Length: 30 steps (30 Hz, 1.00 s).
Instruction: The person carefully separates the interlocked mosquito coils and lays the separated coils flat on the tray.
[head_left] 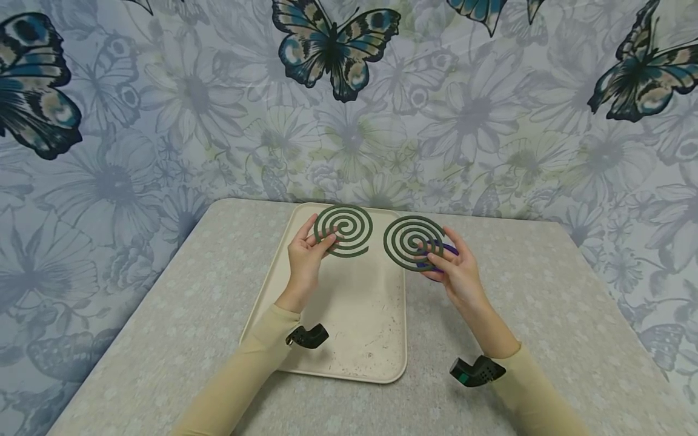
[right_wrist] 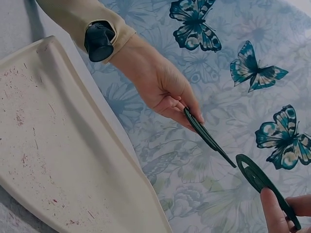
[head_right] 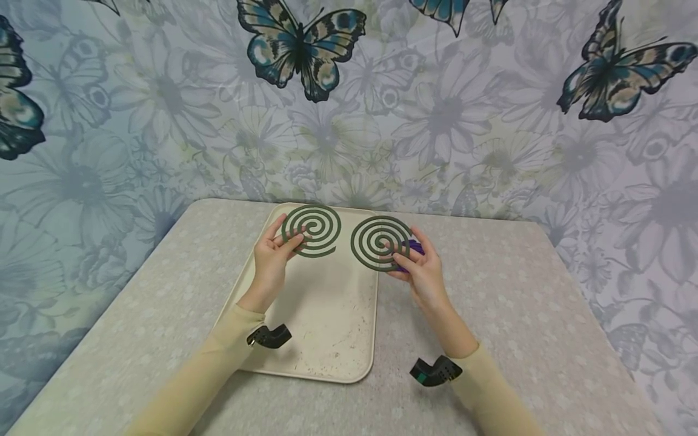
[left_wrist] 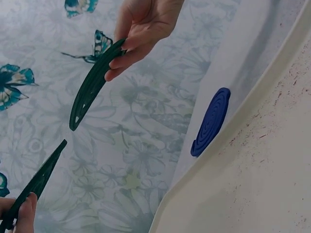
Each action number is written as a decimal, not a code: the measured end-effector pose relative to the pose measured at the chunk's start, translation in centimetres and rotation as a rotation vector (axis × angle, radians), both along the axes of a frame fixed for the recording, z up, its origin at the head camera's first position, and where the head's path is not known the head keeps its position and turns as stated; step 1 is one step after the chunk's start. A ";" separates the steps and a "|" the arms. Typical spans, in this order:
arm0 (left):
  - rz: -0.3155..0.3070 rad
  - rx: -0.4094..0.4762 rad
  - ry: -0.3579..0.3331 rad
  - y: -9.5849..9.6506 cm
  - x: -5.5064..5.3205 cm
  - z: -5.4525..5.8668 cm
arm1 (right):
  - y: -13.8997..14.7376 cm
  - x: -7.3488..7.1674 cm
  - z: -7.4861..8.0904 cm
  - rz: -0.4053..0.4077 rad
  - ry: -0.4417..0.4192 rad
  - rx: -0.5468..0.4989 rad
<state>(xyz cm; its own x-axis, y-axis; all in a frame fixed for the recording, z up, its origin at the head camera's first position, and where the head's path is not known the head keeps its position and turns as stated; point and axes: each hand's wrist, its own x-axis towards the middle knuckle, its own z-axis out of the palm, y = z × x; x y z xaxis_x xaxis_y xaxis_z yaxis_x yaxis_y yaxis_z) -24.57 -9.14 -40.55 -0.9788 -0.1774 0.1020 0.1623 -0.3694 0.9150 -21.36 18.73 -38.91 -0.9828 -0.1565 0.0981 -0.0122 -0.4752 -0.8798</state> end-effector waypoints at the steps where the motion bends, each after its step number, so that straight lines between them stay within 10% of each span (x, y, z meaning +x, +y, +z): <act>1: 0.002 0.003 -0.004 0.0 -0.1 0.0 | 0.0 0.0 0.0 -0.001 0.001 0.000; 30: 0.186 -0.050 -0.129 -2.5 -5.7 -3.5 | -0.1 0.2 -0.6 -0.040 0.011 0.040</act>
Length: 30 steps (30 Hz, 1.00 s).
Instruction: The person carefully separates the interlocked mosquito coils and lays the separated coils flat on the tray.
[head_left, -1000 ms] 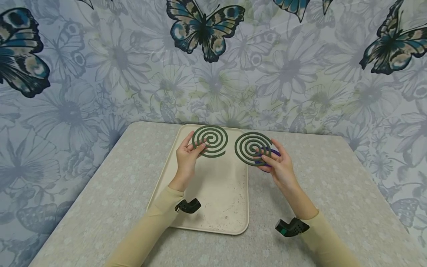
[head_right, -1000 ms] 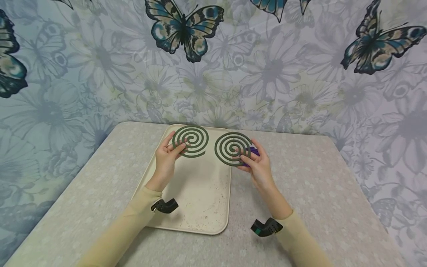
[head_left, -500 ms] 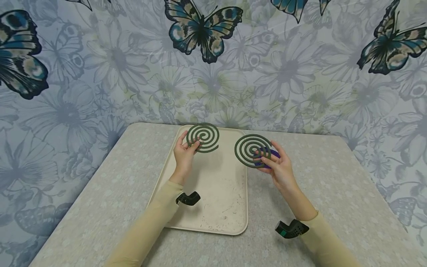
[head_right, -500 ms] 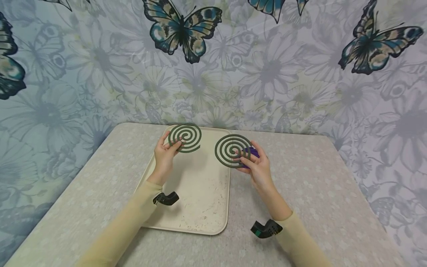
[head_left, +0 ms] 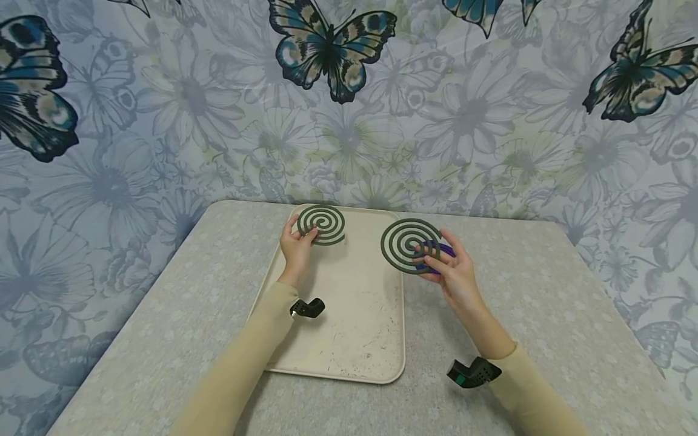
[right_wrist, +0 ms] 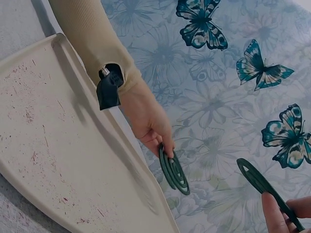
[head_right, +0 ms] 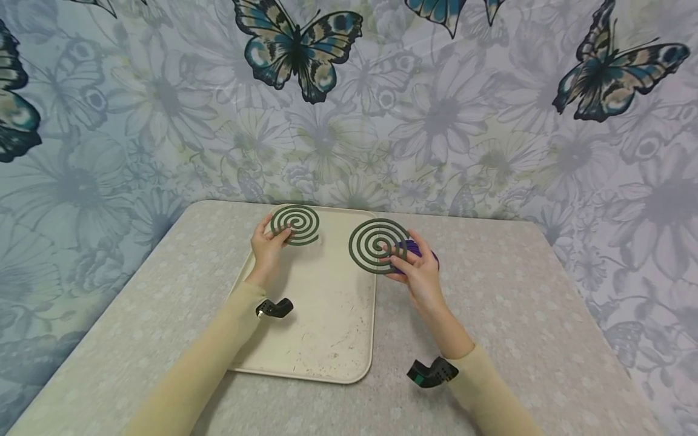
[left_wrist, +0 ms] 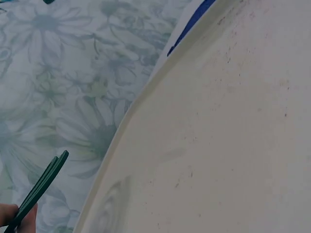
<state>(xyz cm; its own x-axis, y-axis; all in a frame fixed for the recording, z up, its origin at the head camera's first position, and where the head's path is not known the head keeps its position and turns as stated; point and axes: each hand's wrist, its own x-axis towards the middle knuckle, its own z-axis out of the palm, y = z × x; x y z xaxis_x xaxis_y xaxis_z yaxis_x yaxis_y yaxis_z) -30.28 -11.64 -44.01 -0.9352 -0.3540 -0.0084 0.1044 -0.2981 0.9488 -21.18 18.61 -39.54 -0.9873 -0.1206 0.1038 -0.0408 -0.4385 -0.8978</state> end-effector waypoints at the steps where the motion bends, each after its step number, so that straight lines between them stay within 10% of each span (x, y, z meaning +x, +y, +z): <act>1: 0.004 -0.006 -0.010 -0.1 -0.2 -0.2 | 0.0 0.0 0.0 -0.004 0.000 0.004; 9: 0.011 -0.056 -0.151 -1.0 -1.5 -1.6 | -0.4 -0.2 -0.2 -0.021 0.000 0.041; 19: 0.044 -0.174 -0.171 -1.4 -2.7 -3.8 | -1.0 -0.8 -0.4 -0.014 0.003 0.038; 30: 0.014 -0.294 -0.186 -2.3 -2.4 -3.7 | -2.8 -3.1 -0.7 -0.036 -0.068 0.032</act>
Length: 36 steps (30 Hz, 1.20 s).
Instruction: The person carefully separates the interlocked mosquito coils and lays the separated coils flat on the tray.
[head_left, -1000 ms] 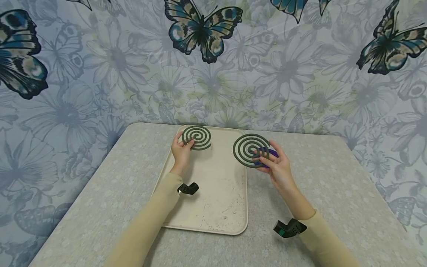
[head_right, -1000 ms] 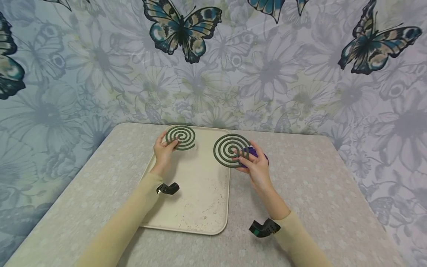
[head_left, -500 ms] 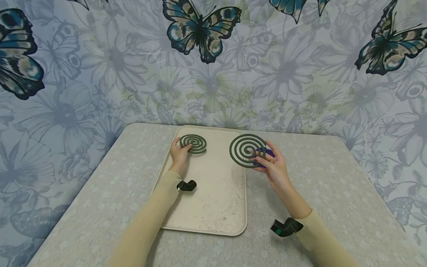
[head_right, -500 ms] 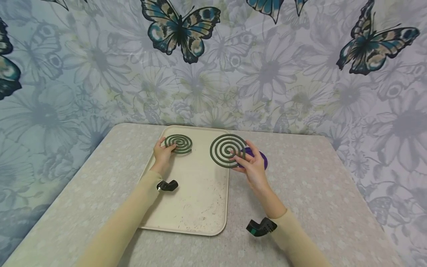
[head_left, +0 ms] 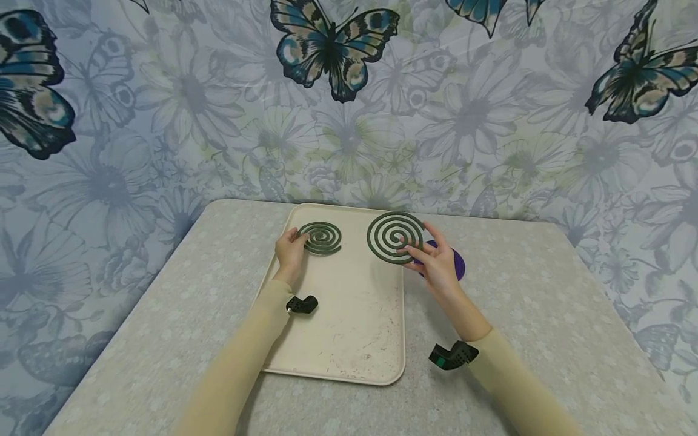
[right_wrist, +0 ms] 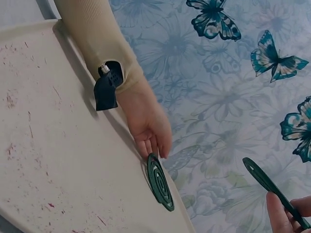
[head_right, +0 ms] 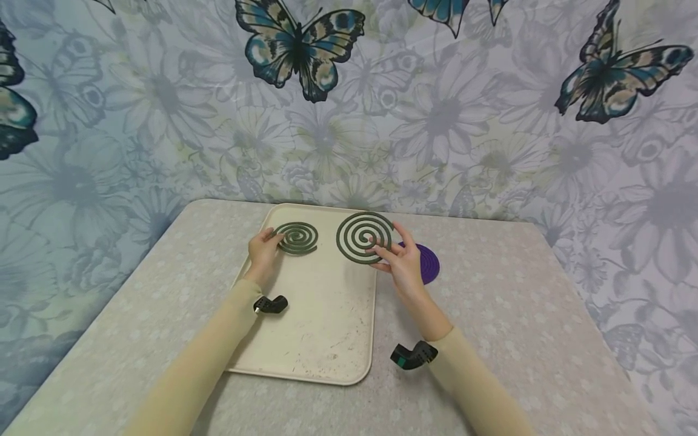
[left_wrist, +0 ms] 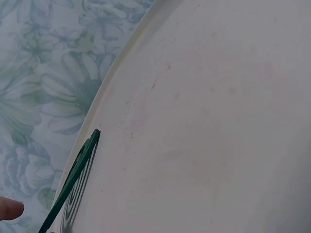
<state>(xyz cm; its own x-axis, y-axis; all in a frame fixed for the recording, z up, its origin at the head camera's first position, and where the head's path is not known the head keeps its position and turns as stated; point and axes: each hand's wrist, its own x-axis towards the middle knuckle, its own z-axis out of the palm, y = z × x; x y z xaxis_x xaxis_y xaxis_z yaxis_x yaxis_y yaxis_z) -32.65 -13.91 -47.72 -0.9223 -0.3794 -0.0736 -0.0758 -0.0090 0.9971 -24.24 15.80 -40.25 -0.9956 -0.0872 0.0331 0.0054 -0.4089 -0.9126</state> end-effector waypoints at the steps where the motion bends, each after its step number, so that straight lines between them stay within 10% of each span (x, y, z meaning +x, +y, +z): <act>1: -0.004 -0.001 0.001 -0.1 0.1 0.1 | -0.2 -0.3 -0.1 -0.002 -0.004 0.005; 24: -0.184 0.021 0.146 -0.1 2.4 3.0 | -5.3 -5.8 -2.4 -0.104 -0.148 0.111; 36: -0.234 0.052 0.203 1.1 4.2 5.1 | -6.1 -8.9 -6.4 -0.206 -0.131 0.186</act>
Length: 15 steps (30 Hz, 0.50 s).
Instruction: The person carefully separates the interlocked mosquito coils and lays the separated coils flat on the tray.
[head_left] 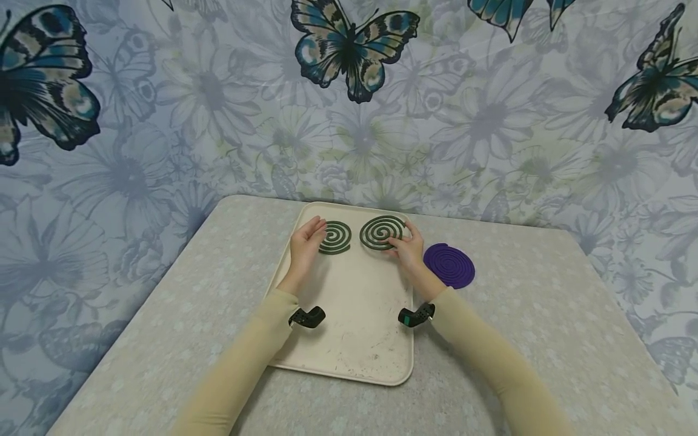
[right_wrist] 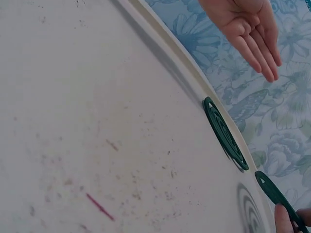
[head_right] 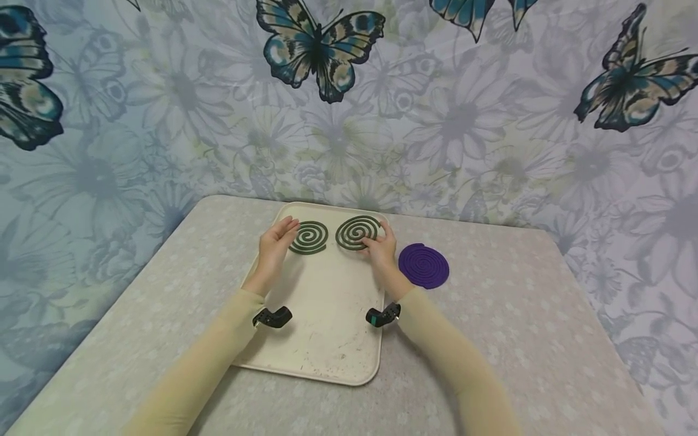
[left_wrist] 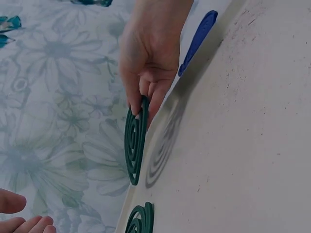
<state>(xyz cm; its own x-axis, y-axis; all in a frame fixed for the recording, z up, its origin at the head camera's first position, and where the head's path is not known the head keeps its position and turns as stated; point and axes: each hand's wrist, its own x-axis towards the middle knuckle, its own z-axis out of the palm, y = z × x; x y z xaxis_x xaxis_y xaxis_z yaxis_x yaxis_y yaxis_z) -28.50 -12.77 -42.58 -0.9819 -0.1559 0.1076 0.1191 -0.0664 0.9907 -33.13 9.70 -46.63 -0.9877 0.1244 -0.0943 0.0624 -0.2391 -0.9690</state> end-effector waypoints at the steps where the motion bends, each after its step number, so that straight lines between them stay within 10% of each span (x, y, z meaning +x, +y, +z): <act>1: -0.004 -0.003 0.001 0.1 0.1 0.1 | 0.0 -0.1 0.0 -0.010 -0.014 0.000; 11: -0.078 -0.020 0.025 2.1 2.0 1.8 | -0.2 -1.1 -0.4 -0.014 -0.123 0.076; 15: -0.109 -0.014 0.054 2.7 2.6 2.3 | 0.7 -3.7 -4.0 0.004 -0.076 0.062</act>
